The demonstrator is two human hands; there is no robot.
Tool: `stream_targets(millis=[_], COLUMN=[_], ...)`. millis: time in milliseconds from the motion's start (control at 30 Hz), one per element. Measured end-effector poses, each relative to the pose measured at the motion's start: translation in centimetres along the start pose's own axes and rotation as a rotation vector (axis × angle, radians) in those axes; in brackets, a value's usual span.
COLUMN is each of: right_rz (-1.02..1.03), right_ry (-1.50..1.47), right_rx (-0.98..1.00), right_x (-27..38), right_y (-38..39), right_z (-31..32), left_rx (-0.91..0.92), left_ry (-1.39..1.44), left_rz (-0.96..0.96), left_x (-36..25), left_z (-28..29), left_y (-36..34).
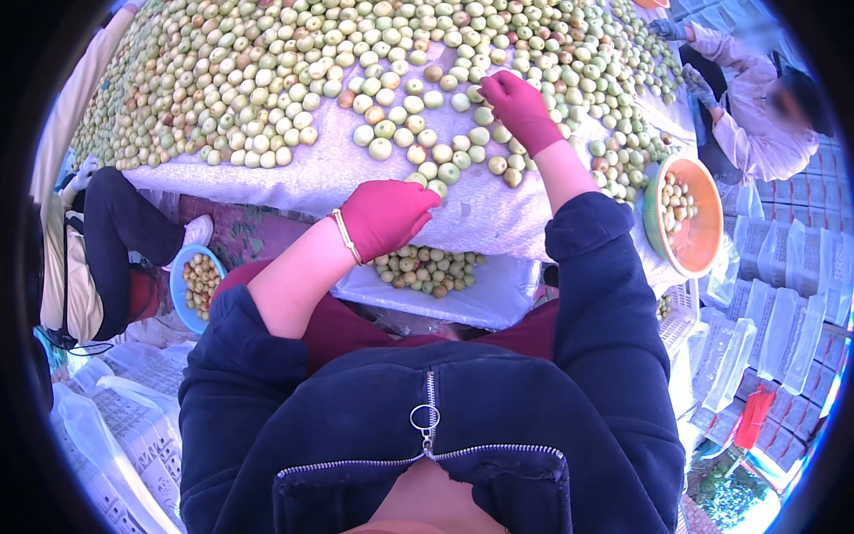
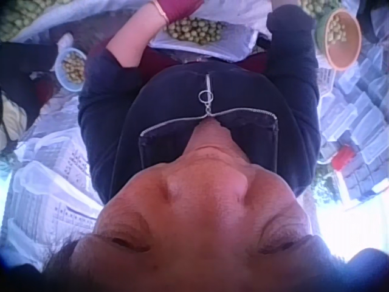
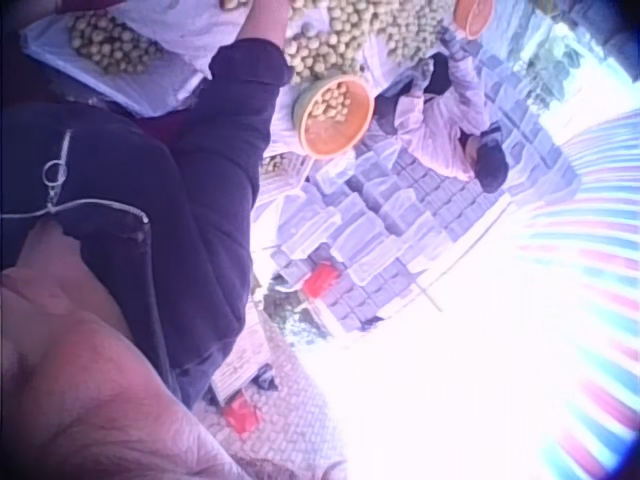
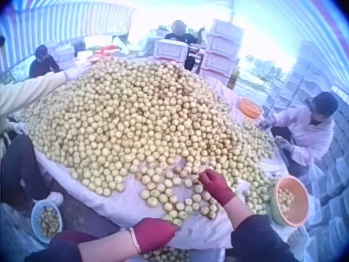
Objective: The person sorts small round green produce by hand, picking items from a large pile on a table and placing them into a white tray. They occasionally inspect individual items and transfer some to a nearby orange bowl.
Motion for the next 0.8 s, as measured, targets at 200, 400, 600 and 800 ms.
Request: stream_targets(millis=[200, 400, 600, 800], right_rz=[0.482, 0.382, -0.01, 0.043], right_ry=[0.826, 0.339, -0.495, -0.313], right_rx=[0.295, 0.178, 0.44, 0.486], right_x=[-0.8, 2.0, 4.2, 5.9], right_y=[4.0, 4.8, 9.9, 12.7], right_z=[-3.1, -2.5, -2.5, -4.4], left_rx=[0.037, -0.089, -0.327, -0.179], left_ry=[-0.025, 0.097, 1.051, 1.879], left_rz=[-0.016, 0.004, 0.227, 0.524], left_x=[-0.5, -0.4, 1.5, 2.0], left_z=[-0.5, 0.1, 1.6, -0.6], left_y=[-0.2, -0.2, -1.1, -0.9])
Point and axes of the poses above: each hand's wrist, its own y-axis away from the middle knuckle, its own z-axis out of the back of the hand, x = y × z, the point moved 9 cm from there along -y, towards the middle knuckle, and after that the axes turned 6 degrees about -x, right-handed, at the moved point
